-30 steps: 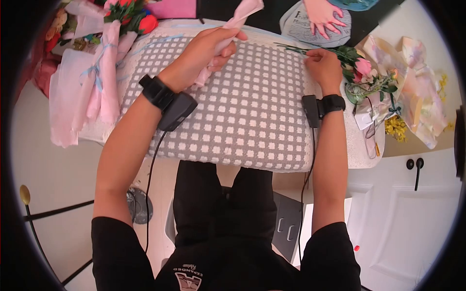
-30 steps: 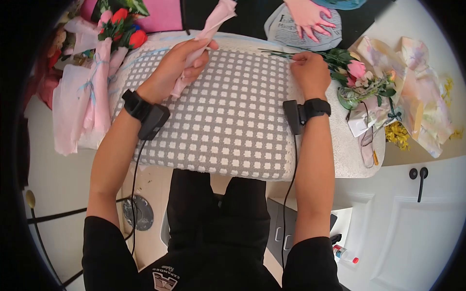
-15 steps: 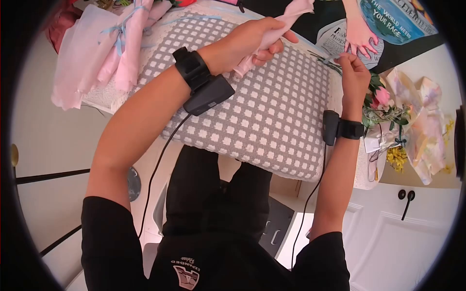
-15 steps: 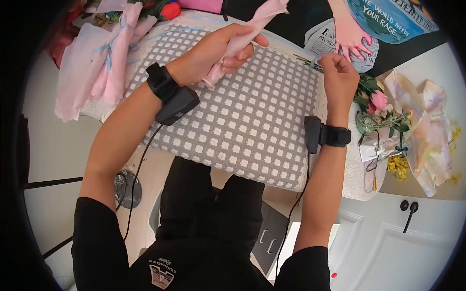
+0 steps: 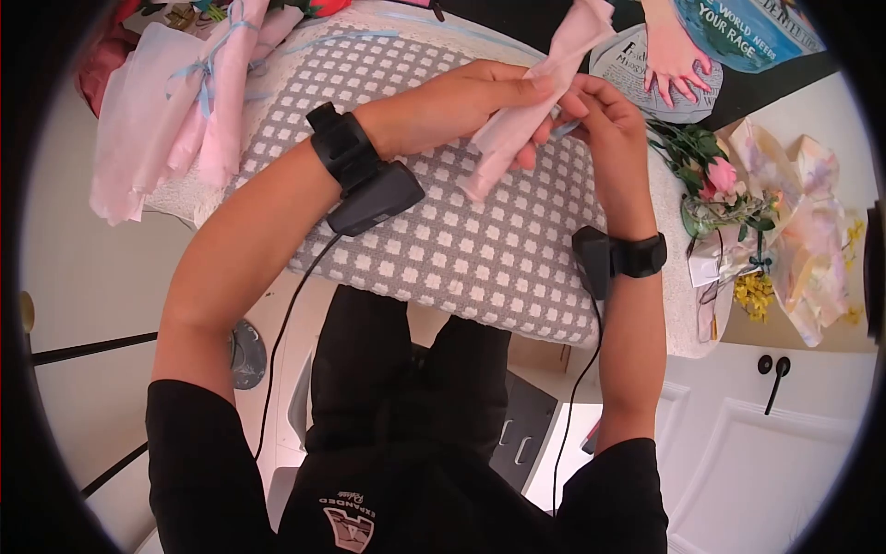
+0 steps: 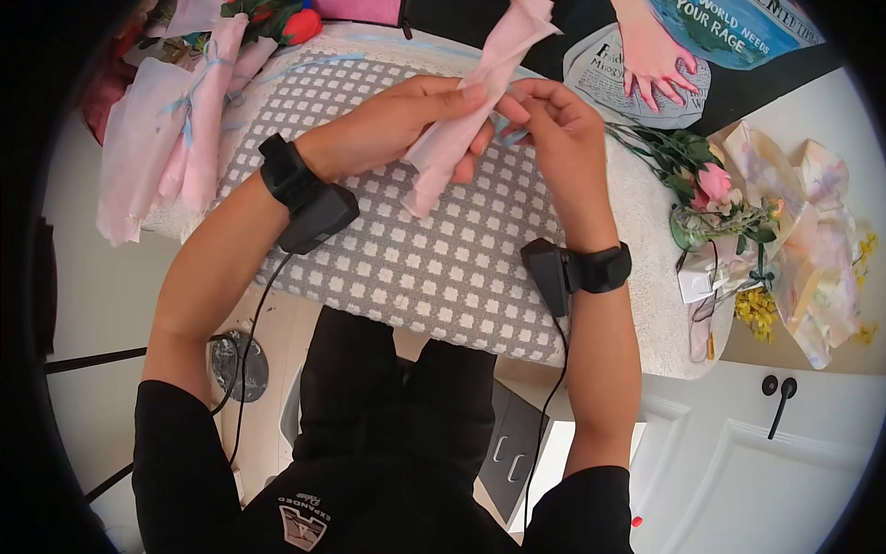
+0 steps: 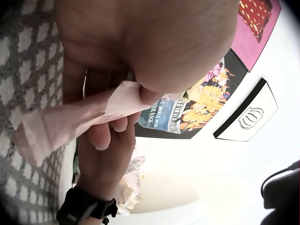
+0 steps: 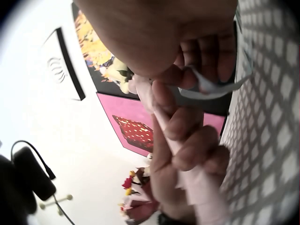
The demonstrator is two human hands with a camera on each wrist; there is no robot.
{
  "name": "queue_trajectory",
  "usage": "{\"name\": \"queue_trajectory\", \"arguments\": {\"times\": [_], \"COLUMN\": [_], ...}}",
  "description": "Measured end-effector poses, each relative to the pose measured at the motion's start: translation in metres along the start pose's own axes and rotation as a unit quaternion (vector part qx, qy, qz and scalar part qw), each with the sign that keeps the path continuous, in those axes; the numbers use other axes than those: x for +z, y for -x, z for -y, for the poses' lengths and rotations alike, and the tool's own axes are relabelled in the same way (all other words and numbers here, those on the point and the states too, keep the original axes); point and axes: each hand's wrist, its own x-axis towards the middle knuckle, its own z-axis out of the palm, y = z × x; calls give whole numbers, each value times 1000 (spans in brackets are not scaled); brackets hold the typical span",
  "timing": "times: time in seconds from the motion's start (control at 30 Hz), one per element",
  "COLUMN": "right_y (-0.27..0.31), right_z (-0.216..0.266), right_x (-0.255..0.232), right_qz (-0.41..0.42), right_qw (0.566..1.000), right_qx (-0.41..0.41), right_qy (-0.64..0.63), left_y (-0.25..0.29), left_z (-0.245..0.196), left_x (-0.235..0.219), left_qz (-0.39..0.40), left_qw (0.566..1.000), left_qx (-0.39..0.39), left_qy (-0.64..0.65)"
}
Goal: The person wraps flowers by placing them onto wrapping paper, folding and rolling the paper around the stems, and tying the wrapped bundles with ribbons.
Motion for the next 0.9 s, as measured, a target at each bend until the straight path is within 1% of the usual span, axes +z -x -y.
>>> {"name": "queue_trajectory", "arguments": {"times": [0.07,0.1,0.13,0.17,0.2,0.27,0.33,0.37,0.4,0.43,0.47,0.5,0.53,0.6,0.63,0.7,0.77,0.83,0.87,0.9], "right_y": [5,9,8,7,6,7,10,10,10,9,7,6,6,8,7,6,5,4,5,4], "right_z": [-1,6,4,0,0,1,0,3,9,13,11,6,1,-5,-4,1,1,-3,-4,-2], "right_x": [6,14,13,9,12,18,19,20,22,23,20,17,15,16,16,18,19,13,11,8], "right_qz": [42,44,48,74,100,102,67,66,64,61,62,65,68,59,52,42,34,-16,-16,-44], "right_qw": [989,983,982,975,968,965,952,953,948,942,943,953,961,964,967,971,972,977,977,981], "right_qx": [77,93,89,102,116,129,129,129,149,168,166,160,157,156,149,154,164,130,133,133], "right_qy": [-120,-154,-159,-180,-200,-206,-269,-267,-274,-283,-283,-250,-217,-208,-198,-179,-162,-166,-164,-134], "left_y": [6,5,5,5,6,5,5,5,3,2,2,3,3,-3,-5,-9,-8,-4,-4,-4], "left_z": [-8,-6,-5,-6,-8,-6,-4,-3,-3,-4,-3,-1,3,10,13,11,10,9,7,4], "left_x": [4,5,4,2,0,2,1,0,-1,-1,-1,-2,-3,-7,-9,-14,-19,-20,-23,-24], "left_qz": [25,24,33,41,34,41,36,17,-3,-2,-20,-40,-41,-95,-95,-149,-159,-170,-187,-203], "left_qw": [997,997,997,996,996,994,994,996,996,996,995,993,993,983,984,975,971,969,969,969], "left_qx": [-13,-13,-34,-56,-57,-63,-66,-56,-45,-42,-40,-40,-43,10,12,82,86,85,88,94], "left_qy": [-69,-70,-61,-54,-61,-75,-74,-72,-71,-73,-91,-107,-105,-154,-153,-145,-154,-158,-132,-108]}}
